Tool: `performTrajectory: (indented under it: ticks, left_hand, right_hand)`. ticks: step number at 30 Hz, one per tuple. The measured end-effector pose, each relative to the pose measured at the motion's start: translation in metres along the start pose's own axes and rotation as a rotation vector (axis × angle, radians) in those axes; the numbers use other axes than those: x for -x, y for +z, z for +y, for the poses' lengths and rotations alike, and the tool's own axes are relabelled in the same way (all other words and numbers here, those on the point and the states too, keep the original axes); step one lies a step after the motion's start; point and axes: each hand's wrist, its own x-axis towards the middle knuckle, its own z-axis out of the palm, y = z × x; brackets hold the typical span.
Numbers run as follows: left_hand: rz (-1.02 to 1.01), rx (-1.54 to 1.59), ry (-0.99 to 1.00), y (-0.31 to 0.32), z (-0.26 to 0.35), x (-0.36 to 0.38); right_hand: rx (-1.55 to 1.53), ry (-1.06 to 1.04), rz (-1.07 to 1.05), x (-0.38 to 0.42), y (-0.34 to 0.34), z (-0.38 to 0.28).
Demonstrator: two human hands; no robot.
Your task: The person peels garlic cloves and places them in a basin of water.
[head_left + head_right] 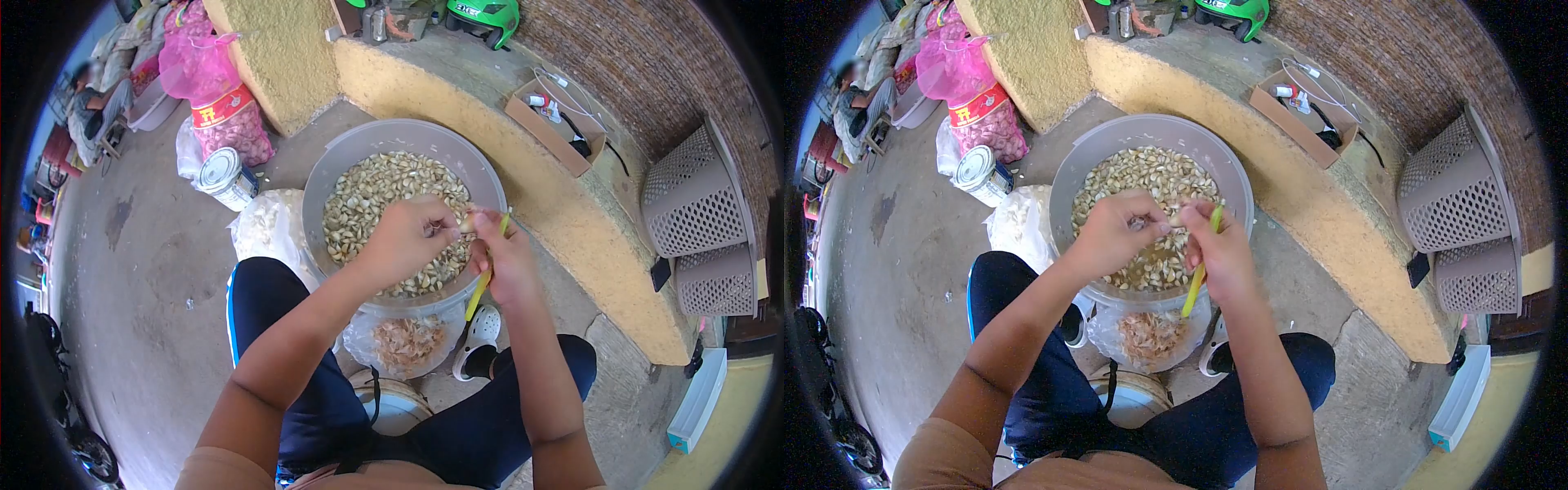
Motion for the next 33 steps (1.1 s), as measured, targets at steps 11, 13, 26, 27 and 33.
performTrajectory:
  ticks: [11,13,26,27,33]
  left_hand:
    - [-0.146,-0.090,0.042,-0.004,0.001,0.000]
    - [-0.168,-0.095,0.056,-0.004,0.001,0.000]
    - [-0.191,0.030,-0.055,-0.013,0.005,0.000]
    - [-0.185,0.031,-0.042,-0.013,0.004,0.000]
    - [-0.191,0.042,-0.091,-0.028,0.003,-0.003]
  right_hand:
    - [0.211,0.061,-0.170,-0.001,-0.009,-0.001]
    - [0.181,0.090,-0.199,0.001,-0.008,-0.001]
    - [0.097,0.160,-0.413,0.003,-0.011,-0.007]
    - [0.124,0.160,-0.430,0.003,-0.012,-0.008]
    - [0.199,0.139,-0.462,0.007,-0.010,-0.014]
